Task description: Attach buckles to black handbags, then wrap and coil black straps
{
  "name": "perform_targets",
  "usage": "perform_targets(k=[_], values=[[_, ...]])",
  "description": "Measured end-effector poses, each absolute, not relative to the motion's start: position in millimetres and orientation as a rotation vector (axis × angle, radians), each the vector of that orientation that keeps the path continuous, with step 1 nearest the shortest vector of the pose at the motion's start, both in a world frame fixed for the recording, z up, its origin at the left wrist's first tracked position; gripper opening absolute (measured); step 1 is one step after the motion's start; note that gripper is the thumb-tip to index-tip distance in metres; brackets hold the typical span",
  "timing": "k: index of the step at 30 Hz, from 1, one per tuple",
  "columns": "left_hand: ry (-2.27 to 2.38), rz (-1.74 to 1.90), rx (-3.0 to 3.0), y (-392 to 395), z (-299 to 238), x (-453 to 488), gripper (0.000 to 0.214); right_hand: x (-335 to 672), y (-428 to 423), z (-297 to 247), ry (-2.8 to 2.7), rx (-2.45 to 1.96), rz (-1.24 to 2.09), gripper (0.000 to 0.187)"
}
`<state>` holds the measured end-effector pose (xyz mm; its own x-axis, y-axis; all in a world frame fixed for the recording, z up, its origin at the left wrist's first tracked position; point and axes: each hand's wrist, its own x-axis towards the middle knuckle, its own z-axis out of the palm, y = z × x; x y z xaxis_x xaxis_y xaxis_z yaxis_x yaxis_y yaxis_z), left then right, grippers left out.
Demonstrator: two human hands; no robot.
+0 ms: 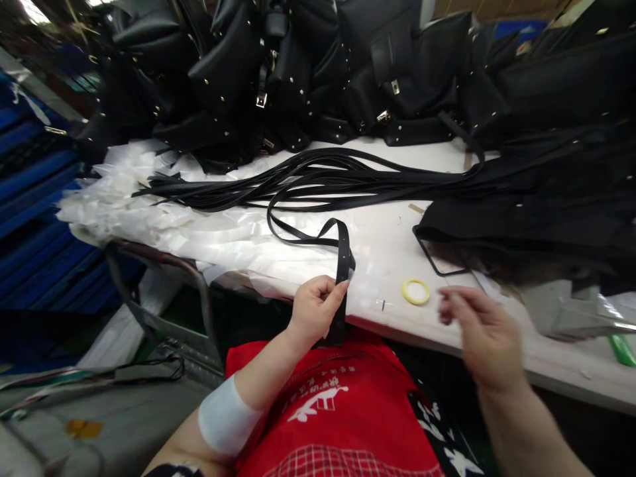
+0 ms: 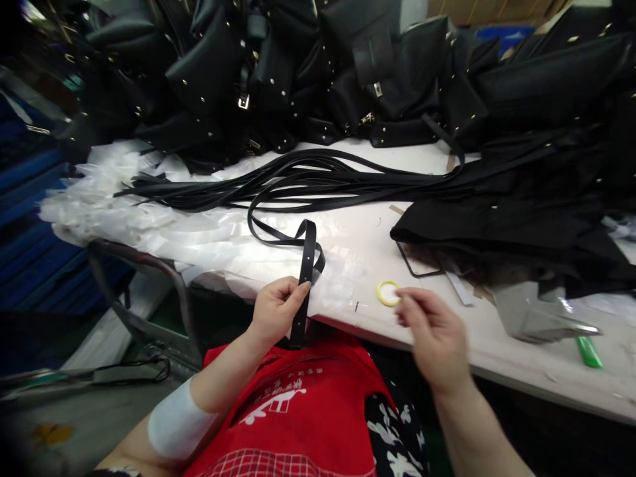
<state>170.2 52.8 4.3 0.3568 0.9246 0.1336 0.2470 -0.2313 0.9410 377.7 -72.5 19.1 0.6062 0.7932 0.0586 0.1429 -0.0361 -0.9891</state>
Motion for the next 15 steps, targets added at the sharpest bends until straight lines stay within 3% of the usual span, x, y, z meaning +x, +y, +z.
perform_targets(k=[5, 11, 15], values=[[1.048, 0.893, 1.913, 44, -5, 155, 0.039, 320, -26, 10, -1.203, -1.507, 1.248, 0.024], [1.084, 0.905, 1.855, 36, -9, 135, 0.039, 287, -1, 0, -1.115, -1.349, 1.494, 0.036], [1.131, 1.015, 1.687, 36, -9, 126, 0.045, 289, -4, 6, -0.954, -1.229, 1.457, 0.039]])
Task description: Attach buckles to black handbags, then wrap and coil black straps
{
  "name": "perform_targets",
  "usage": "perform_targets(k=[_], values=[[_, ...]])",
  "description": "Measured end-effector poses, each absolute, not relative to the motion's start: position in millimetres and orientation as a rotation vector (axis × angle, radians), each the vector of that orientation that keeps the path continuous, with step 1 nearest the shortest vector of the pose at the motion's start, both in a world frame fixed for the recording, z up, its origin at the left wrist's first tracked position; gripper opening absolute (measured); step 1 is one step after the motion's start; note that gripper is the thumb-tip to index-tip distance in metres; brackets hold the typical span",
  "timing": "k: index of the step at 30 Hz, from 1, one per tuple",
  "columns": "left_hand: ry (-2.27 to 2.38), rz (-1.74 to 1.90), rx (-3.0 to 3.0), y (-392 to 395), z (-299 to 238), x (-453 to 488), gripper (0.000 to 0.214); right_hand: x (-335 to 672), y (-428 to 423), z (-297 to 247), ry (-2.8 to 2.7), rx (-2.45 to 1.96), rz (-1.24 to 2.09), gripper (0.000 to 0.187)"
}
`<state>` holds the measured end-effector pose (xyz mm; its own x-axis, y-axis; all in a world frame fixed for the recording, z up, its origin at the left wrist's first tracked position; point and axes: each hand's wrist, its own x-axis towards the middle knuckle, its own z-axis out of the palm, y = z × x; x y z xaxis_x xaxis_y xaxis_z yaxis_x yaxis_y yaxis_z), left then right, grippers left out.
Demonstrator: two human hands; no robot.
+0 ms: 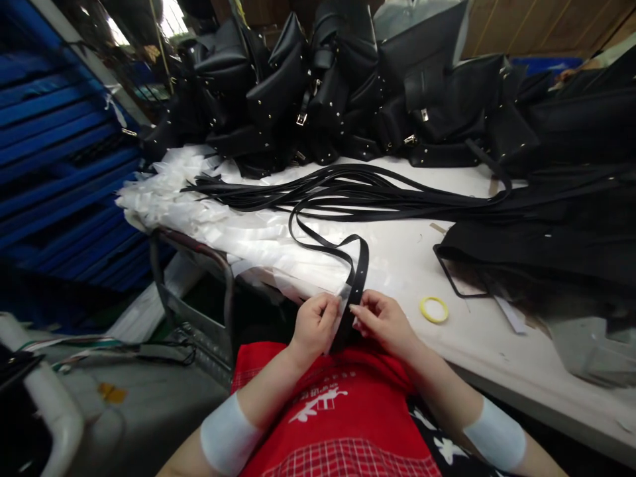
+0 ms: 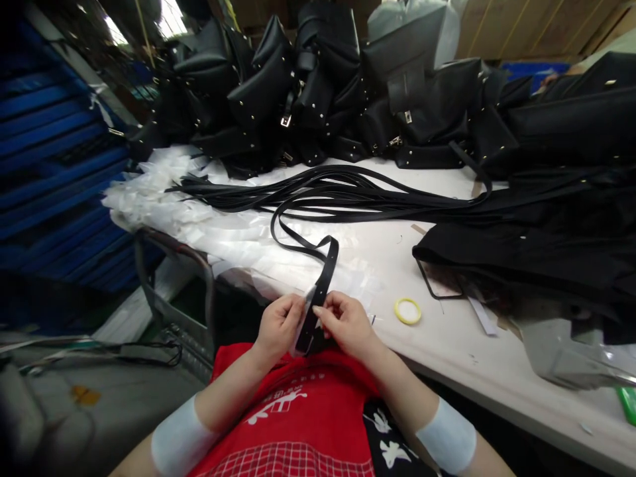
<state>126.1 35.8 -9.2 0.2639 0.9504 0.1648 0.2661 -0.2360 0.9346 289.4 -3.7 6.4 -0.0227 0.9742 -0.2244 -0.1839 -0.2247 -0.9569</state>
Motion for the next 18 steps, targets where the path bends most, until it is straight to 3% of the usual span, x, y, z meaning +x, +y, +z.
perform_targets(k=[11, 18], values=[[1.203, 1.244, 1.573, 29, -12, 112, 0.039, 297, 7, 14, -0.461, -1.139, 1.053, 0.031], [1.153, 1.044, 1.654, 30, -13, 108, 0.018, 299, 13, 7, -0.458, -1.174, 1.034, 0.034]])
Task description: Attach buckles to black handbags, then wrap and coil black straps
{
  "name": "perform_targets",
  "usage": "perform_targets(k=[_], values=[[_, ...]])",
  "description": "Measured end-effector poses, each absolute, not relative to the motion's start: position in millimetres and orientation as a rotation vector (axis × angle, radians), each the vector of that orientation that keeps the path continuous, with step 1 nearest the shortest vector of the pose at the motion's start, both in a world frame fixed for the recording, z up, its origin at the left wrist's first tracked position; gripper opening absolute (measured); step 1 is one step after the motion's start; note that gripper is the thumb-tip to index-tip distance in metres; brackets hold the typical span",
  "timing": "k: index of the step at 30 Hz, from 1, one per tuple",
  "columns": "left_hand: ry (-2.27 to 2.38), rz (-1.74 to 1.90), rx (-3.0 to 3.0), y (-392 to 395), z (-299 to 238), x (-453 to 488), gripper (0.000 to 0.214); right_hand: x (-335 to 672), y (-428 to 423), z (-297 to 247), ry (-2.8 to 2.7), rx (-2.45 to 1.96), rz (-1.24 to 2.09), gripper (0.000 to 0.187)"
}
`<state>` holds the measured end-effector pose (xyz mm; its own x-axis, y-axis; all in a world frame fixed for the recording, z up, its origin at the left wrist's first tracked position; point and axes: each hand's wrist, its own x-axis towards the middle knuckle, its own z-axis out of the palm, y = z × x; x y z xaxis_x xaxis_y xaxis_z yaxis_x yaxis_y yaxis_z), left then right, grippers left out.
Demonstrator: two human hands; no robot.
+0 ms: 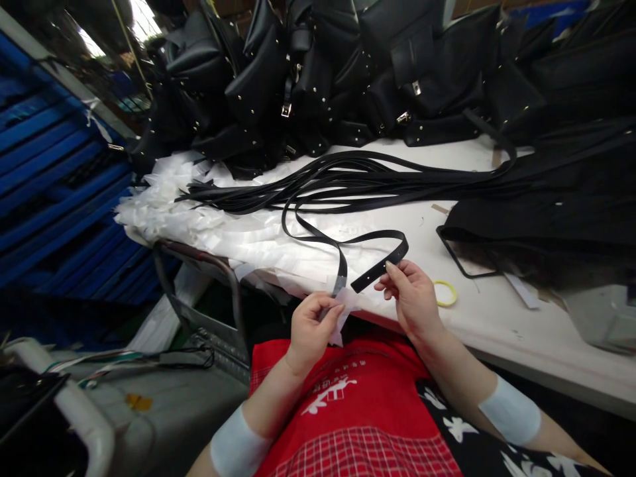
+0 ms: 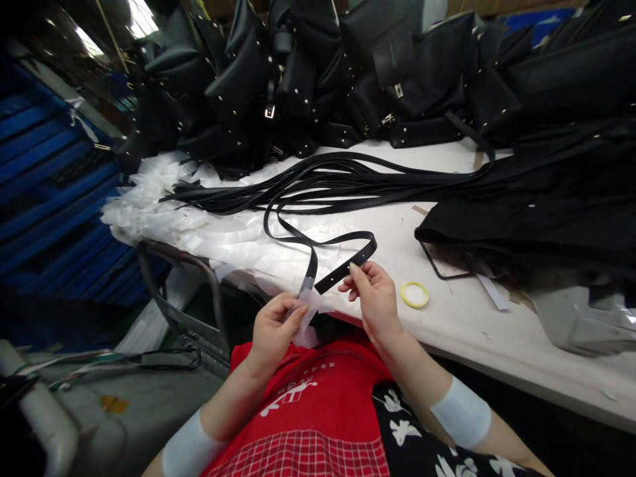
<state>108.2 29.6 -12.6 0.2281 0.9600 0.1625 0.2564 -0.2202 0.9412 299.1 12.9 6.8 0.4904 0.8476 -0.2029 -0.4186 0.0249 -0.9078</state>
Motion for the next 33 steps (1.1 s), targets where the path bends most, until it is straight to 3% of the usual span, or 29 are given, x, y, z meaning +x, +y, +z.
perform_targets(k=[33], values=[[1.085, 0.891, 1.581, 39, -7, 119, 0.031, 306, 16, -5, -0.457, -1.097, 1.041, 0.032]])
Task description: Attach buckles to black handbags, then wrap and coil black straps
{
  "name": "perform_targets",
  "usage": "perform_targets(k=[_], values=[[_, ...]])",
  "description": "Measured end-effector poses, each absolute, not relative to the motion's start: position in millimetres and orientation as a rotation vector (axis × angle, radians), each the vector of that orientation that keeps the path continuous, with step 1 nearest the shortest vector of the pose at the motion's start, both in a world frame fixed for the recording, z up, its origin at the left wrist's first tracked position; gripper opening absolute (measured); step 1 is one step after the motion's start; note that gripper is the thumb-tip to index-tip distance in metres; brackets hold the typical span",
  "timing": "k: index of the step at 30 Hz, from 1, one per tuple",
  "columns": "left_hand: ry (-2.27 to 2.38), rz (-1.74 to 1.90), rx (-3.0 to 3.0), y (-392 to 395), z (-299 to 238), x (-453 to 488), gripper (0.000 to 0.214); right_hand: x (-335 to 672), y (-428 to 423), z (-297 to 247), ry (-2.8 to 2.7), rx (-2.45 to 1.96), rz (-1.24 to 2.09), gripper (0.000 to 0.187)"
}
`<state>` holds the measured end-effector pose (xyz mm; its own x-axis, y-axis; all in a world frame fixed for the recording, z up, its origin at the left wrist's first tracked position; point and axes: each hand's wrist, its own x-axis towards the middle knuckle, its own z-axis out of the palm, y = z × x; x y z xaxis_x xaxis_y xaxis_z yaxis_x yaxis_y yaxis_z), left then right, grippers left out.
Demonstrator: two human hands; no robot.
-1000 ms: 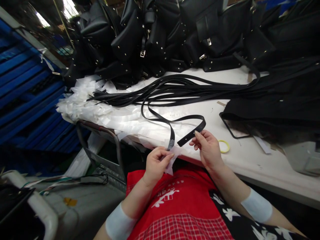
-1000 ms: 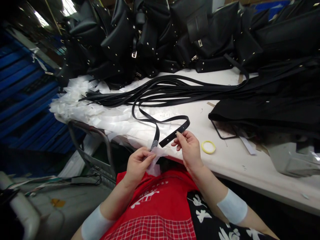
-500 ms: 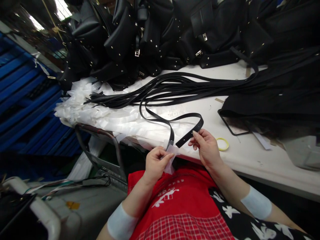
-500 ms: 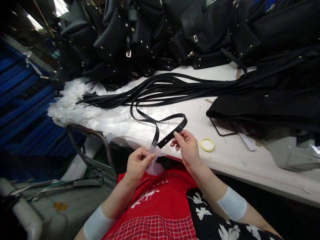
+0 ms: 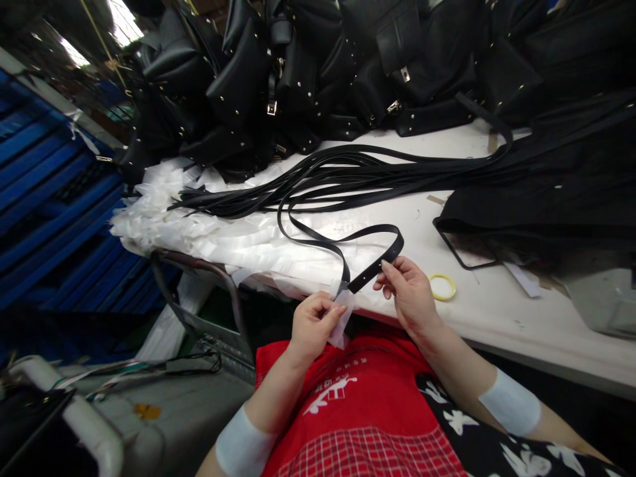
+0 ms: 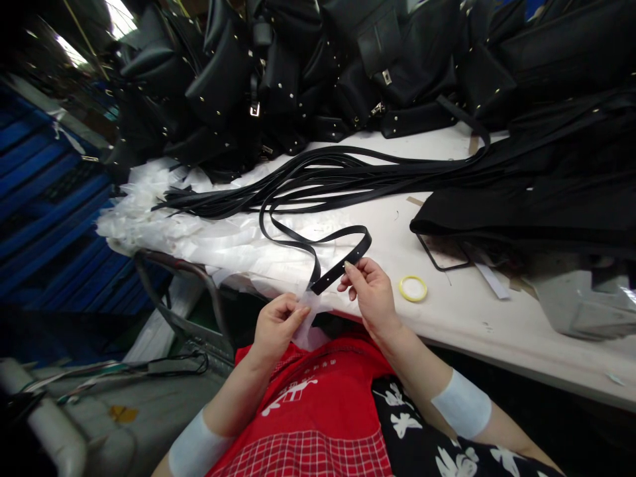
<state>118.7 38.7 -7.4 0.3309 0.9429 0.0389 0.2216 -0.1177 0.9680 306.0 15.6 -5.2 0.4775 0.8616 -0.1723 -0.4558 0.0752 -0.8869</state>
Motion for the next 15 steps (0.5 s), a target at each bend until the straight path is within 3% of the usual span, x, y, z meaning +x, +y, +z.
perform_targets(k=[15], values=[[0.976, 0.816, 1.381, 44, -18, 104, 0.030, 304, 19, -7, -0.487, -1.053, 1.128, 0.032]])
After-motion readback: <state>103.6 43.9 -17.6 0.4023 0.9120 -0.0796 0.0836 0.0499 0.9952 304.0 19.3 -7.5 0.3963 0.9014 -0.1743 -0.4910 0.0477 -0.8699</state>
